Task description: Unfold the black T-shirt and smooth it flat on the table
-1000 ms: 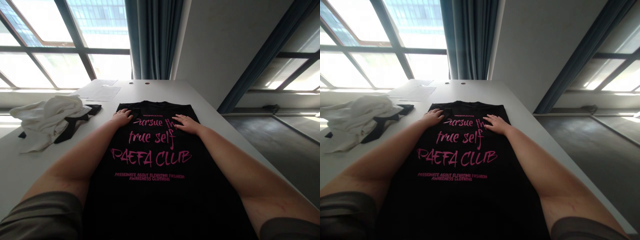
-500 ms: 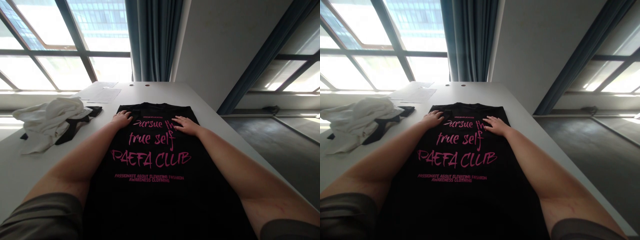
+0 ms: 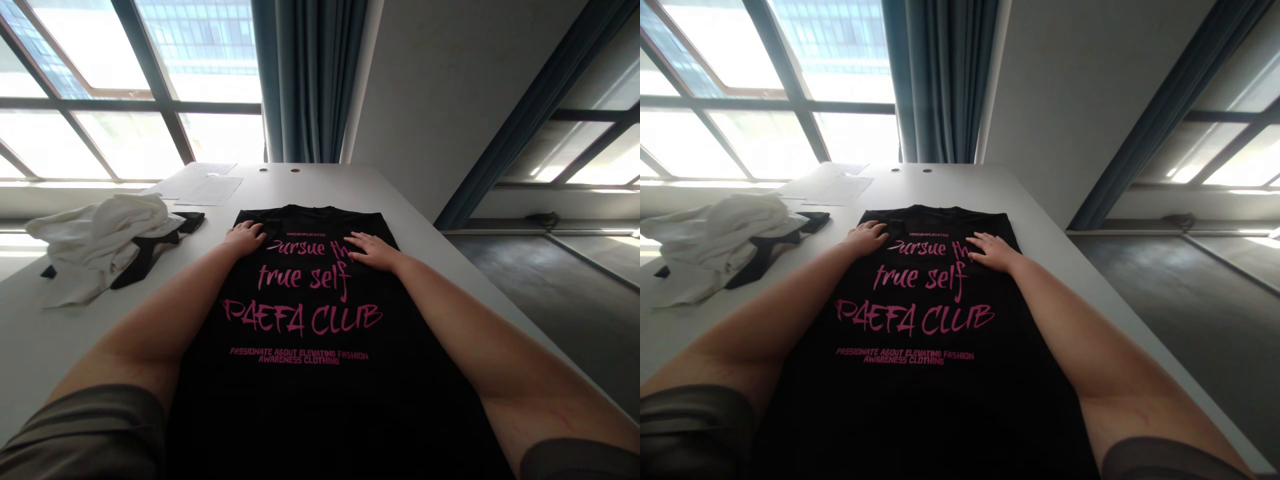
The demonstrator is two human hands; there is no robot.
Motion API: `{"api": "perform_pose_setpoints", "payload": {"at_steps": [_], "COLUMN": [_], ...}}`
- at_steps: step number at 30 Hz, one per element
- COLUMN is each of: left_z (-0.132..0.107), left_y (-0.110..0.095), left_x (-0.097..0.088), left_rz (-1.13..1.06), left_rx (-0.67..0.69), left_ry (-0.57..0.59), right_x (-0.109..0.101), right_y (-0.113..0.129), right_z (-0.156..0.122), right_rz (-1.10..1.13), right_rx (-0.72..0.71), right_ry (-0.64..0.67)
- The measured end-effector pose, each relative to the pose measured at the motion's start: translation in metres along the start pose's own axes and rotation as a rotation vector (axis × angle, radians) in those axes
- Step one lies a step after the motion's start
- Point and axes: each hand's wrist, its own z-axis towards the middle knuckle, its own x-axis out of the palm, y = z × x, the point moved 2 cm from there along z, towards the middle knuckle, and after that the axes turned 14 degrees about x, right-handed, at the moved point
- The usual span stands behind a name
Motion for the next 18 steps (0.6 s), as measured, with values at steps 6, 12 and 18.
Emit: {"api": "perform_pose_setpoints", "payload": {"at_steps": [6, 12, 18], "left_z": [0.0002, 0.0010, 0.0015], "left_y": [0.0003, 0.0009, 0.0014], "left_x": [0.0007, 0.0013, 0.0017], "left_rz": [0.028, 0.009, -0.004], "left_rx": [-0.001, -0.003, -0.003], "left_ry": [0.003, -0.002, -0.009], "right_x": [0.0004, -0.0014, -0.0020], "right_y": [0.0000, 0.0017, 0.0025], "right_z": [0.0000, -0.0011, -0.0013], "right_rz": [0.002, -0.006, -0.007], "right_rx": [0.003, 0.009, 0.008], "right_ry": [0.000, 0.003, 0.000]}}
